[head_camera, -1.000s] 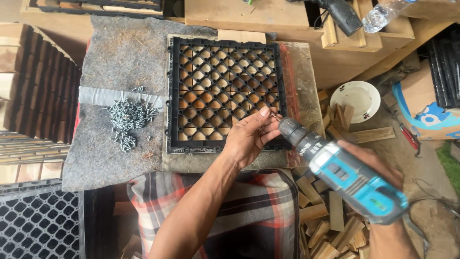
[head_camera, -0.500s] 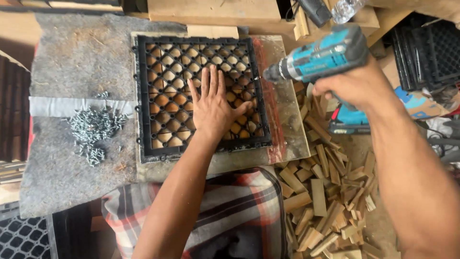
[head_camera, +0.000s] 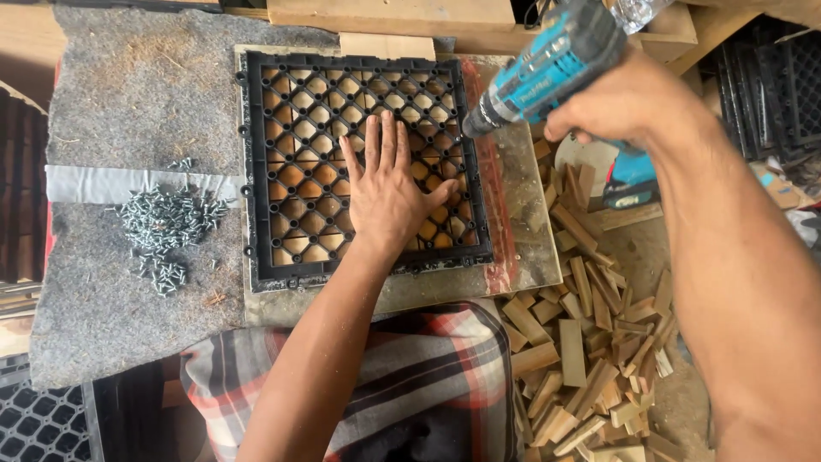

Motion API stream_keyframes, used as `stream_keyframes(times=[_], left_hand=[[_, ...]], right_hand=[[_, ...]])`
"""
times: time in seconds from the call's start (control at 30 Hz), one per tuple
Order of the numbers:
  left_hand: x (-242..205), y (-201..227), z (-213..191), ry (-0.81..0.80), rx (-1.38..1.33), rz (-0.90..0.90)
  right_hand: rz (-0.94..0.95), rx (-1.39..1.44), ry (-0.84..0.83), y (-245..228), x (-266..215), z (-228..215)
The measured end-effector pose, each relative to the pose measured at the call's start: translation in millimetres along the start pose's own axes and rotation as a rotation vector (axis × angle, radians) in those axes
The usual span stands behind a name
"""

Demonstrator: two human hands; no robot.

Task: Assembling wooden deck tiles by arranging wood slats and screwing them onto a plastic base using a power drill

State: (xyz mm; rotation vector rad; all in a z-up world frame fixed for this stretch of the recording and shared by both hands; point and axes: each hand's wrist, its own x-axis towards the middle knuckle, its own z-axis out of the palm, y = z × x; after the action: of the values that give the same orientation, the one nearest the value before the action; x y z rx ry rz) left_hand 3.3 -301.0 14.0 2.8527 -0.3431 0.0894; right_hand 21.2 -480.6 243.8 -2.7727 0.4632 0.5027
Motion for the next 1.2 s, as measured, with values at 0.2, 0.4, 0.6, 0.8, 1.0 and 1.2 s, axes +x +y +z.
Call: stream_keyframes(times=[0.2,0.4,0.6,0.8,1.0,1.2], left_hand=[[0.3,2.4,-0.4,0.017,-0.007,-0.010],[-0.9,2.4,-3.6,-0.031,0.002,-0.018],[1.2,2.4,-1.4,0.014,0.000,-0.013],[-7.9,-47.0,-7.9,0.246,-0.318,0.086],[-32.3,-183.5,-77.0,0.215,-0.209,-0.448],[-24.0,-278.2,-13.1,0.320,-0.169,-0.368]], right_hand=[[-0.073,-0.011,-0.030,4.9,36.6,-4.0],[-0.016,-0.149,-0.064,4.2,43.0,-4.4],[-0.056,-0.207,-0.065,-3.4,38.3,-5.9],[-0.085,-0.315,0.063,9.5,33.9,11.3],[-0.221,0.037,-0.051,30.7,25.7,24.2],[-0.137,0.185,-0.026,41.5,12.1,33.5]])
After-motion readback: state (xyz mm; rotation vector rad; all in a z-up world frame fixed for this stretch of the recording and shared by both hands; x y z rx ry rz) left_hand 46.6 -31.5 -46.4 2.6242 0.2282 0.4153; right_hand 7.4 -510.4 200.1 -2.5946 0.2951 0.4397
